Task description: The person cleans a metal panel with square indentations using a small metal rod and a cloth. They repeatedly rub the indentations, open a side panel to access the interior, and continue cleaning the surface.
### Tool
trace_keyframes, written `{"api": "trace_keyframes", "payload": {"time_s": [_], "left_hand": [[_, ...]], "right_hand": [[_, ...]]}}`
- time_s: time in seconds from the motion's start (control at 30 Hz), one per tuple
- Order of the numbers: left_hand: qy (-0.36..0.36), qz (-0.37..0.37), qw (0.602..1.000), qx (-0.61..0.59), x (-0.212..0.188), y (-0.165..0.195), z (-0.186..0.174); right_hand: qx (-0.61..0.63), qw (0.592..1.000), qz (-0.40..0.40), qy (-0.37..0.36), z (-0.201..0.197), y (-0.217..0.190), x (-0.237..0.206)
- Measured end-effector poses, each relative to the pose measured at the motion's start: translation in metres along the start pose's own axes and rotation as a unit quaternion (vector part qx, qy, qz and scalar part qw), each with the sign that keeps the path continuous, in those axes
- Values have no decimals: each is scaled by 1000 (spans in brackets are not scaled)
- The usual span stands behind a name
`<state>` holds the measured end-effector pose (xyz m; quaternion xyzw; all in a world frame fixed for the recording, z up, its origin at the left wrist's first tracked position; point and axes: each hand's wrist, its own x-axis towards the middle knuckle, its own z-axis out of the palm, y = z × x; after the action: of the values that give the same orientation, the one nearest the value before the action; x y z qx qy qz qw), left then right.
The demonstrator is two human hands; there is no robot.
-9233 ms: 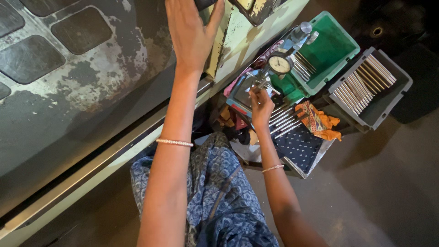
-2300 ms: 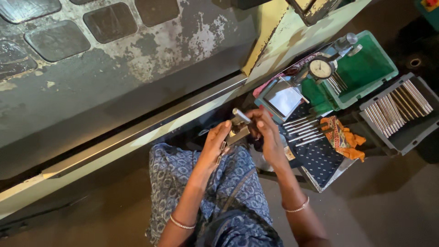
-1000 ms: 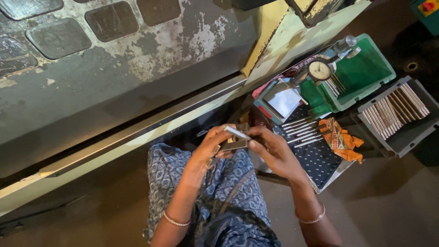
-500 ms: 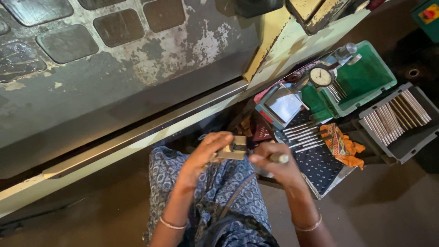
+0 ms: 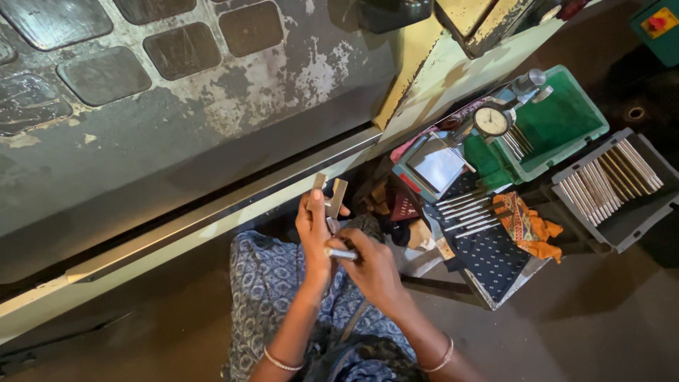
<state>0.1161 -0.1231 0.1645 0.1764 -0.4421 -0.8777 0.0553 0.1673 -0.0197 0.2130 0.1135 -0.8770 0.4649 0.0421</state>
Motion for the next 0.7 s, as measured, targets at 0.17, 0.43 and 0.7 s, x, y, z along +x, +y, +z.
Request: {"api": "trace_keyframes", "payload": {"time_s": [0.17, 0.43, 0.7], "left_hand": [[-8, 78, 997, -13, -4, 8, 6], [-89, 82, 985, -122, 4, 29, -13], [-161, -86, 956, -230, 8, -13, -27]], "right_hand": [[-35, 999, 10, -5, 0, 12, -2], [246, 950, 179, 64, -31, 52, 8], [271, 946, 121, 131, -36, 33, 14]]}}
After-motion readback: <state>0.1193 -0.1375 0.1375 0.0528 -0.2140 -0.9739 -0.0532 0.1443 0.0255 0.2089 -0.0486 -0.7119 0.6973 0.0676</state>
